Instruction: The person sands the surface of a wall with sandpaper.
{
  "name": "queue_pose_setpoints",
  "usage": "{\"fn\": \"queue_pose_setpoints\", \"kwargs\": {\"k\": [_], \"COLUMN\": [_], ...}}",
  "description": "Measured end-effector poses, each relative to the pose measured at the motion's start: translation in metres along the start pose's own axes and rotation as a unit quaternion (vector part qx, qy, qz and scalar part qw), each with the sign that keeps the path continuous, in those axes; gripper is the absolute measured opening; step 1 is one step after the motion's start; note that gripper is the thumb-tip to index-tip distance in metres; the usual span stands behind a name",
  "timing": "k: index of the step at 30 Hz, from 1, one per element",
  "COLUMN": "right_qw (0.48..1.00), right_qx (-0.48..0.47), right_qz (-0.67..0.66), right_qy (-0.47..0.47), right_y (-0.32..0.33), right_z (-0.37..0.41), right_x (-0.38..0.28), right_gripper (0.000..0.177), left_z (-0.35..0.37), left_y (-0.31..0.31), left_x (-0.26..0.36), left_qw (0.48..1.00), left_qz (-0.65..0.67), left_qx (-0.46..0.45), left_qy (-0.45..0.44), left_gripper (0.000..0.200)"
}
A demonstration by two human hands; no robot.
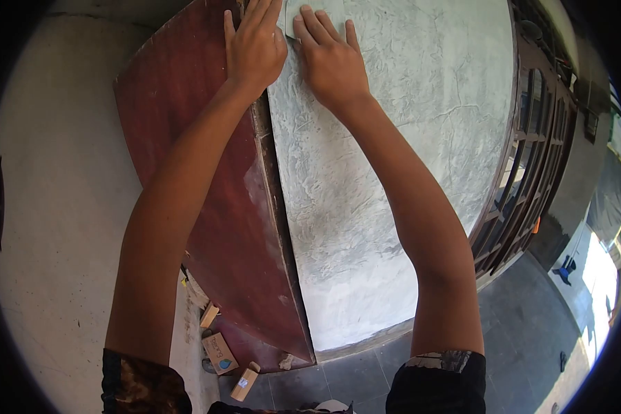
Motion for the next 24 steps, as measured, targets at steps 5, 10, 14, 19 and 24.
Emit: {"fn": "queue_pose_setpoints", "kwargs": {"k": [5, 10, 14, 19, 24], "right_qw": [0.999, 0.999, 0.999, 0.999, 0.999], "right_qx": [-0.043, -0.019, -0.033, 0.038, 0.027], "right_qz": [0.021, 0.030, 0.005, -0.001, -0.026], "right_qy": [0.010, 0.014, -0.027, 0.005, -0.031], "right_y": [0.013, -0.016, 0.018, -0.015, -0.002], "right_z": [0.038, -0.027, 0.062, -0.018, 0.029], "right_x": [-0.012, 0.010, -0.025, 0.009, -0.008], "right_gripper": [0.045, 0.049, 0.046, 0.045, 0.046], "left_z": [0.001, 0.000, 0.003, -0.001, 0.001], "left_y": [-0.001, 0.000, 0.001, -0.003, -0.001], "left_x": [0.000, 0.000, 0.001, -0.002, -0.003], "left_qw": [1.000, 1.000, 1.000, 1.000, 1.000], "left_qz": [-0.003, -0.005, -0.004, 0.001, 0.002], "left_qx": [0.012, -0.005, -0.005, -0.009, 0.009], "left_qy": [0.004, 0.003, 0.007, 0.012, -0.011], "left_gripper": [0.054, 0.055, 0.054, 0.052, 0.051]}}
Point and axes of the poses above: each hand's wrist, its own z-axis away from the middle knuckle, its own y-axis out of the back of the hand, x = y × z, the point moved 3 cm from there along -z, towards the middle knuckle, and after that the axes turned 13 degrees about x, right-handed, at the moved point
